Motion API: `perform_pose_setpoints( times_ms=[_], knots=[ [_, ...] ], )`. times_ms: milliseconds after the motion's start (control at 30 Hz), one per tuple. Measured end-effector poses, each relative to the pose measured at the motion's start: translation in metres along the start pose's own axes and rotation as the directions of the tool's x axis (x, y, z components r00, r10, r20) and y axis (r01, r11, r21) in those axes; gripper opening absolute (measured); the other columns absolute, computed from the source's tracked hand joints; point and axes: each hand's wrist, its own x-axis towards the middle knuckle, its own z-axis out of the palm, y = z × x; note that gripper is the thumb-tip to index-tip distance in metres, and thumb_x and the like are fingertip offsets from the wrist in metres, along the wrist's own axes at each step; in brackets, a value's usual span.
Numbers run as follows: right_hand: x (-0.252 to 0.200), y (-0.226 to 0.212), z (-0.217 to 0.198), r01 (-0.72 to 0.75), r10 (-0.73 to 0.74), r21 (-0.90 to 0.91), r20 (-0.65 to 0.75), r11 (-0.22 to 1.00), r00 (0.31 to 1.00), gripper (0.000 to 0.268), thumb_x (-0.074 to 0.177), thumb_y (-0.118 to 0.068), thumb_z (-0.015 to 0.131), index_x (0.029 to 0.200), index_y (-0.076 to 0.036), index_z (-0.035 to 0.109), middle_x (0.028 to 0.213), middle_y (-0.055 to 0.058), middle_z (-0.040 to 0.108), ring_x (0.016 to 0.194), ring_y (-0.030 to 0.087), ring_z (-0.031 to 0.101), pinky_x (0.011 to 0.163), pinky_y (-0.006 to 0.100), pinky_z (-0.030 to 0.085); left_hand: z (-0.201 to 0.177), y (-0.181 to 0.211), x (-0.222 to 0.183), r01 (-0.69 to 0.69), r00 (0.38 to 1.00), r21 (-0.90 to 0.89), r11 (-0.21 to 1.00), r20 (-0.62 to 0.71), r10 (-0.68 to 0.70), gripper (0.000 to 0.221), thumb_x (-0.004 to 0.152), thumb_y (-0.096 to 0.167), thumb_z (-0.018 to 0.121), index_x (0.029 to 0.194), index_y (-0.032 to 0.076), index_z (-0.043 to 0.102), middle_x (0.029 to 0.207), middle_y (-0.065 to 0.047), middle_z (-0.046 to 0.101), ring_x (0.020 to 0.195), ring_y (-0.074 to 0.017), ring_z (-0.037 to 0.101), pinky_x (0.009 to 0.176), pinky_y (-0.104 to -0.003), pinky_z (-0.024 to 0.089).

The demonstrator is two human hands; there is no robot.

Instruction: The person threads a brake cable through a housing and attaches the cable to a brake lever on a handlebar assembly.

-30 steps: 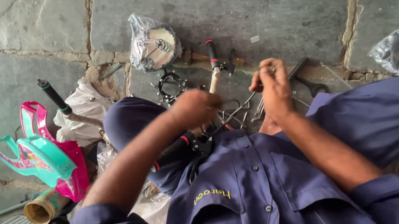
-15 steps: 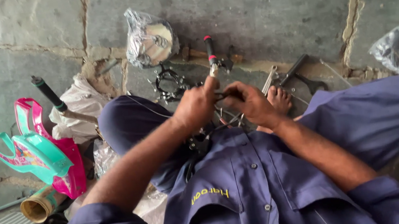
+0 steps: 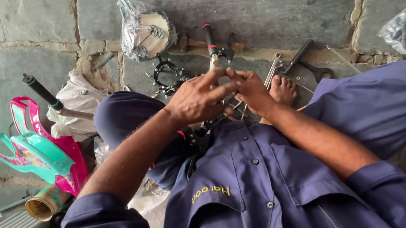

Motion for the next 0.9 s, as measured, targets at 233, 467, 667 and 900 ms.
perform_pose_setpoints(
  times_ms=[233, 467, 667, 900],
  knots=[
    [0.018, 0.033, -0.014, 0.089, -0.105, -0.109, -0.158, 0.99, 0.982, 0.043, 0.105, -0.049, 0.061, 0.098, -0.006, 0.061, 0.078, -0.001, 0.058, 0.066, 0.01, 0.052, 0.059, 0.026, 0.041, 0.029, -0.048, -0.019, 0.624, 0.586, -0.766, 0.156, 0.326, -0.742, 0.04, 0.109, 0.041, 0.057, 0.112, 0.003, 0.071, 0.097, -0.008, 0.068, 0.085, -0.0189, 0.066, 0.08, -0.034, 0.053],
    [0.031, 0.054, -0.023, 0.178, -0.372, -0.635, -0.186, 0.752, 0.909, 0.048, 0.091, -0.036, 0.076, 0.121, -0.002, 0.061, 0.114, 0.012, 0.066, 0.098, 0.022, 0.066, 0.086, 0.036, 0.054, 0.039, -0.061, -0.061, 0.597, 0.508, 0.319, 0.736, 0.56, -0.654, 0.039, 0.099, 0.039, 0.053, 0.114, 0.007, 0.07, 0.113, -0.018, 0.072, 0.107, -0.0389, 0.07, 0.092, -0.05, 0.054],
    [0.016, 0.033, -0.01, 0.126, -0.318, -0.705, -0.148, 0.698, 0.936, 0.041, 0.088, -0.035, 0.076, 0.115, -0.005, 0.067, 0.113, 0.014, 0.069, 0.092, 0.024, 0.073, 0.081, 0.036, 0.058, 0.102, -0.081, -0.073, 0.753, 0.379, 0.271, 0.6, 0.567, -0.732, 0.067, 0.09, 0.051, 0.065, 0.137, 0.005, 0.053, 0.125, -0.026, 0.068, 0.116, -0.0427, 0.066, 0.097, -0.049, 0.053],
    [0.008, 0.012, -0.008, 0.19, -0.339, -0.697, -0.082, 0.692, 0.937, 0.034, 0.087, -0.032, 0.077, 0.105, -0.004, 0.071, 0.091, 0.01, 0.076, 0.084, 0.022, 0.075, 0.077, 0.034, 0.058, 0.149, -0.112, -0.092, 0.78, 0.336, 0.142, 0.61, 0.727, -0.599, 0.106, 0.069, 0.038, 0.087, 0.15, 0.0, 0.03, 0.131, -0.029, 0.062, 0.124, -0.0411, 0.061, 0.101, -0.045, 0.05]
  ],
)
